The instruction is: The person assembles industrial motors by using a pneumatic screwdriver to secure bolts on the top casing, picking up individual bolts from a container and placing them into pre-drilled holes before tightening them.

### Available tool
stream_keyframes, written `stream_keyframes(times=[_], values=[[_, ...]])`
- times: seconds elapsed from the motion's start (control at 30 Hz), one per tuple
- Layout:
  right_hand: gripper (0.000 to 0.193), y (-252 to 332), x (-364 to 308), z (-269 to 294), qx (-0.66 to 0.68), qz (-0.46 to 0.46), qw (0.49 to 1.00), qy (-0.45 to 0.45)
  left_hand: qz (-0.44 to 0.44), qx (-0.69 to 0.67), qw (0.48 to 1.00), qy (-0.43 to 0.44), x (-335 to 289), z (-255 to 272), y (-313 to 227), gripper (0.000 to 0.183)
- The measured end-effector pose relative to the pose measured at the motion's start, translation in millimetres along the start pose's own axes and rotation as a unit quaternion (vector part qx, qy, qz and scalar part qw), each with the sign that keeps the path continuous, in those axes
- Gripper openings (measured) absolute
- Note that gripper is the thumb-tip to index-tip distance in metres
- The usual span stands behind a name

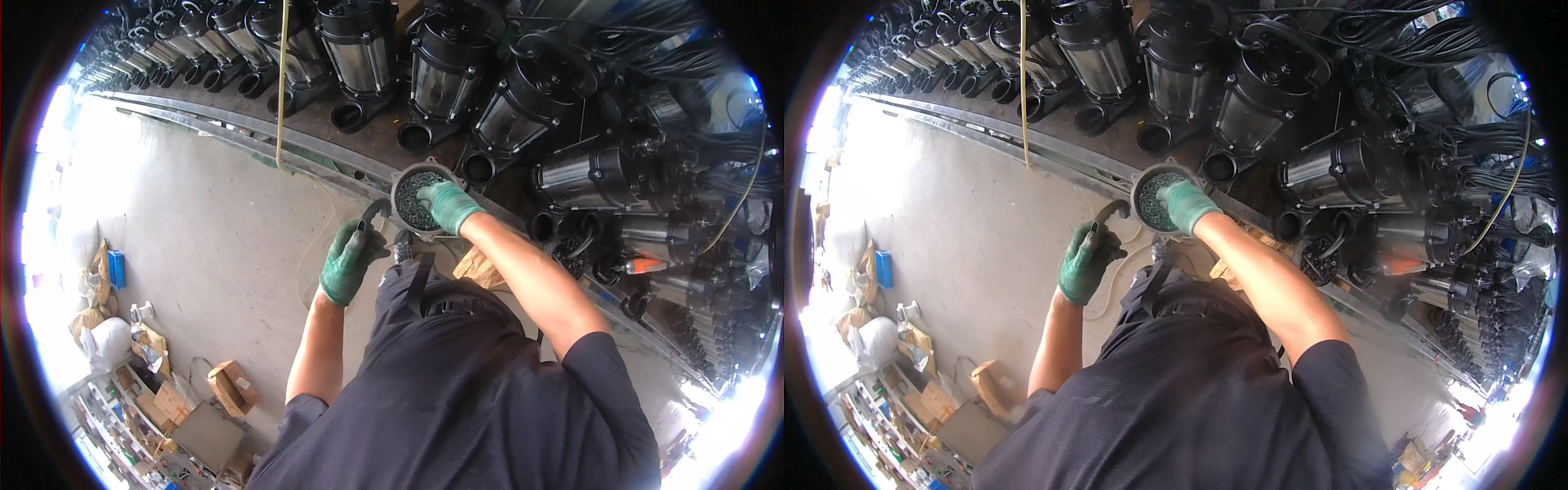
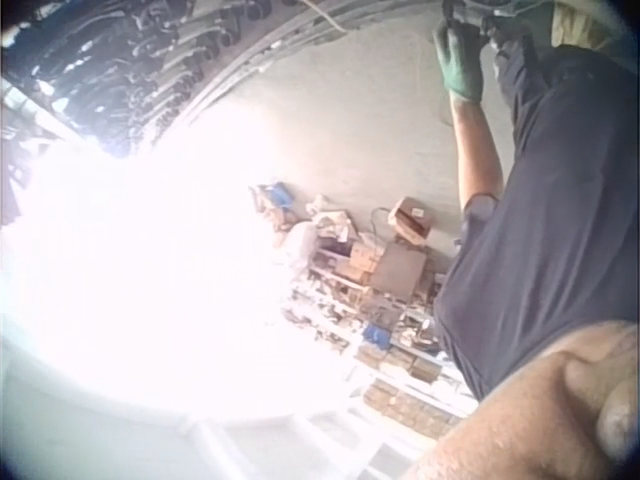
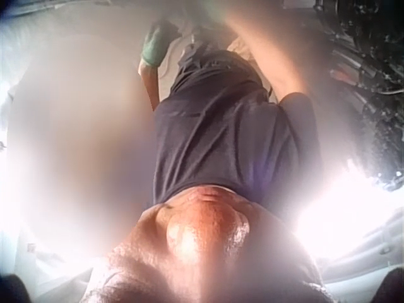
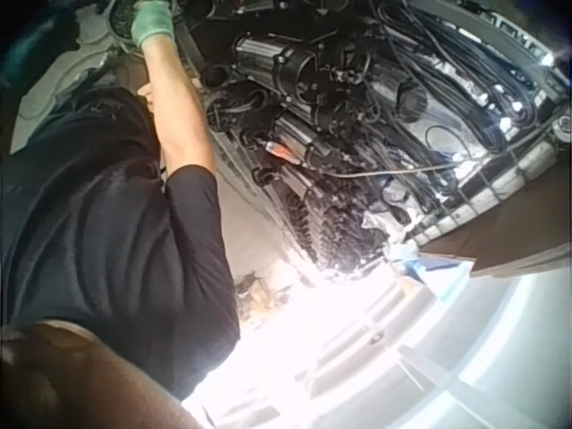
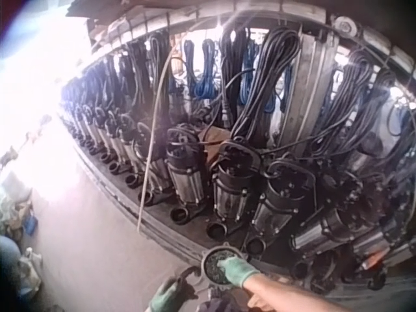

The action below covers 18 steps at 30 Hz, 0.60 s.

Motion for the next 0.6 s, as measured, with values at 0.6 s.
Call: stream_keyframes(times=[0.6], values=[[0.006,-16.0,-51.8,27.4,0.722,-0.182,0.668,-0.002,-0.041,0.122,0.992,0.011,14.9,-43.5,13.9,0.039]])
Point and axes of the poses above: each hand's wrist, its own x-axis towards the middle knuckle, its own z-axis out of the back of the hand, y = z × x, the point moved 1 cm from there along x, towards the middle knuckle, and after that the axes turned 4 degrees about -y, right-handed, at the moved point
